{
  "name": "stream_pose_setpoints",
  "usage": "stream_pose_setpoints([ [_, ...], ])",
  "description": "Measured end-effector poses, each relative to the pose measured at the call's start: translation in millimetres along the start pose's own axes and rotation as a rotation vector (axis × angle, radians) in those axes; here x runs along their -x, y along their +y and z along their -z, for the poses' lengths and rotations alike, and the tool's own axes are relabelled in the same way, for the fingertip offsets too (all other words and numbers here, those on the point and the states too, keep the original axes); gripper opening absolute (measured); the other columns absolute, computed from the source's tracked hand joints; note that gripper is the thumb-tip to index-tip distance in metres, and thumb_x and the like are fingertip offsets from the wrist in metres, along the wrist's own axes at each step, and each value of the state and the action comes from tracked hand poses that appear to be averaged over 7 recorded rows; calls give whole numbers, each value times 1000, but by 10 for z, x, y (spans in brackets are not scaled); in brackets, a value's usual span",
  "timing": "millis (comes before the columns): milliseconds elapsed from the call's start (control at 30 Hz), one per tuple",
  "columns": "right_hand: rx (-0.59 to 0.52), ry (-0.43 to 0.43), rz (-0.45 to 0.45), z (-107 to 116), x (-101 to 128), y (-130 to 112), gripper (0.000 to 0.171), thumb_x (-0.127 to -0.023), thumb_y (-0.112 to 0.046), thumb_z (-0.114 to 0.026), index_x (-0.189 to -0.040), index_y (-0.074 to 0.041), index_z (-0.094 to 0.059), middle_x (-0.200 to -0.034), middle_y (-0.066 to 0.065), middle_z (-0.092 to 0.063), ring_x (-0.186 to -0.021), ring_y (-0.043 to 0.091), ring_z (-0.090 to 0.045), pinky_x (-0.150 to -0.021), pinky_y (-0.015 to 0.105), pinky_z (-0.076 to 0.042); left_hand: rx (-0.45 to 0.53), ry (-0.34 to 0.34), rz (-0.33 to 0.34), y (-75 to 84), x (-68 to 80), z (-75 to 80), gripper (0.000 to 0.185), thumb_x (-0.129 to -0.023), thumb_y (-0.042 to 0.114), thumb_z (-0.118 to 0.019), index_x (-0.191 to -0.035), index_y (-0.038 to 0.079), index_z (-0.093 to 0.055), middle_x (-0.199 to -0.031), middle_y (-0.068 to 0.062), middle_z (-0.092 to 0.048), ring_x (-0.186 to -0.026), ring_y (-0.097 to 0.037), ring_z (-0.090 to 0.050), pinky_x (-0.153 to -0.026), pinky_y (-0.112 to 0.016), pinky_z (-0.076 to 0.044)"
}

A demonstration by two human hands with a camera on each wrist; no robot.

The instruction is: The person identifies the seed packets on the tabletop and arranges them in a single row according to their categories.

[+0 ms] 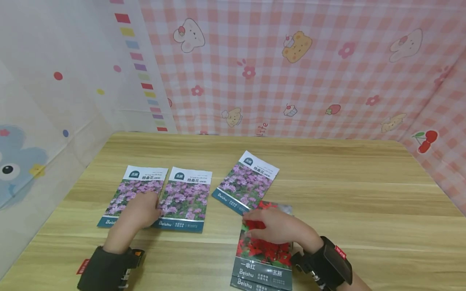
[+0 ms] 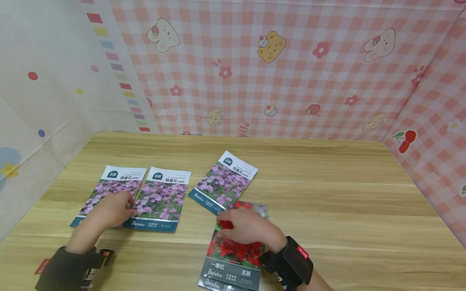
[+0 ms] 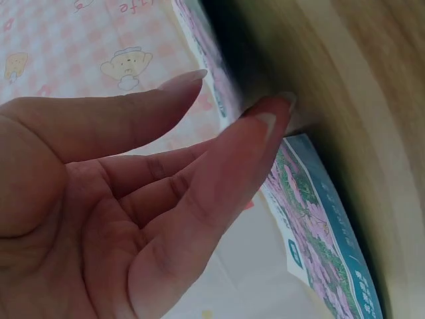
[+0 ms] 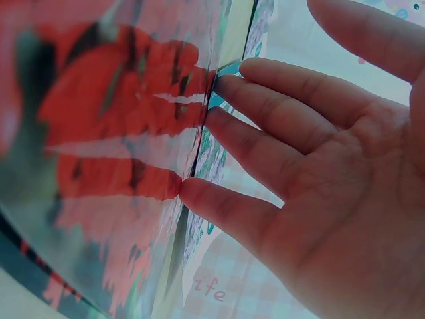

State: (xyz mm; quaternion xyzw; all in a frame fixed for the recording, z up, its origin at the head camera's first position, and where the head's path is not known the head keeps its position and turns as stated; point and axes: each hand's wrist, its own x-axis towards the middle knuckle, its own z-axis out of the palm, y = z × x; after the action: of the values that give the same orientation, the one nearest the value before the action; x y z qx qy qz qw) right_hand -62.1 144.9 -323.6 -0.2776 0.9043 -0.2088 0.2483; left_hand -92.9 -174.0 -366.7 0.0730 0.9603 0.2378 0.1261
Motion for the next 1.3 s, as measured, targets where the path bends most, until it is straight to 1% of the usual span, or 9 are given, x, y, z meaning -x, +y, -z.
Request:
stream_pose_setpoints([
  [100,5,4,-1,-2,-3,4,43,-92,-24,-59,-127,1,-55,-129,17,-52,-122,34,-46,-95,46,-41,0,11,-5,13,16,1,17,-87,3,-57,-70,0,-54,-62,-7,-49,-54,-20,-45,-47,-31,-39],
  [267,7,8,1,-8,-8,14,42,-92,-24,-59,-126,1,-55,-128,17,-54,-121,33,-46,-96,46,-42,-8,17,-10,30,7,-1,13,-88,6,-58,-90,-6,-59,-74,-10,-57,-62,-22,-51,-54,-36,-45],
  [400,6,8,0,-10,-8,16,42,-92,-23,-59,-126,1,-55,-128,17,-54,-121,33,-46,-95,45,-42,5,12,-38,68,-6,-31,28,-88,13,-61,-105,-9,-57,-77,-10,-59,-64,-22,-54,-56,-38,-47],
  [500,8,9,-2,-11,-8,13,42,-92,-23,-59,-126,2,-55,-128,17,-53,-121,33,-46,-96,46,-42,2,0,-109,124,-3,-73,42,-88,18,-63,-117,-11,-53,-89,-18,-62,-79,-32,-59,-69,-46,-50],
  [567,8,8,-4,-12,-9,13,42,-92,-23,-59,-126,1,-55,-128,17,-53,-121,33,-46,-96,46,-41,6,-28,-173,173,13,-103,49,-89,19,-63,-123,-13,-48,-106,-26,-59,-97,-41,-57,-83,-52,-46],
  [633,8,6,-7,-14,-9,12,42,-92,-24,-59,-126,1,-55,-128,17,-53,-121,33,-46,-96,46,-41,18,-79,-240,223,31,-131,57,-90,20,-62,-131,-13,-41,-126,-31,-48,-117,-46,-44,-97,-56,-35],
  [767,7,4,-11,-12,-14,11,42,-92,-24,-59,-126,1,-55,-129,16,-53,-122,33,-46,-96,46,-41,59,-211,-318,308,78,-174,68,-90,22,-61,-141,-8,-28,-143,-29,-29,-131,-45,-26,-105,-57,-22],
  [1000,13,4,-8,1,-21,22,41,-92,-23,-59,-126,0,-56,-128,15,-54,-121,31,-47,-95,45,-42,49,-340,-312,372,123,-215,70,-90,28,-61,-144,-1,-27,-149,-28,-12,-134,-48,-11,-104,-62,-18],
  [1300,12,12,10,12,-14,36,40,-92,-23,-58,-125,0,-56,-126,14,-56,-120,31,-49,-93,45,-44,45,-333,-306,338,118,-200,69,-90,31,-60,-144,0,-30,-148,-28,-11,-134,-49,-11,-102,-64,-18],
])
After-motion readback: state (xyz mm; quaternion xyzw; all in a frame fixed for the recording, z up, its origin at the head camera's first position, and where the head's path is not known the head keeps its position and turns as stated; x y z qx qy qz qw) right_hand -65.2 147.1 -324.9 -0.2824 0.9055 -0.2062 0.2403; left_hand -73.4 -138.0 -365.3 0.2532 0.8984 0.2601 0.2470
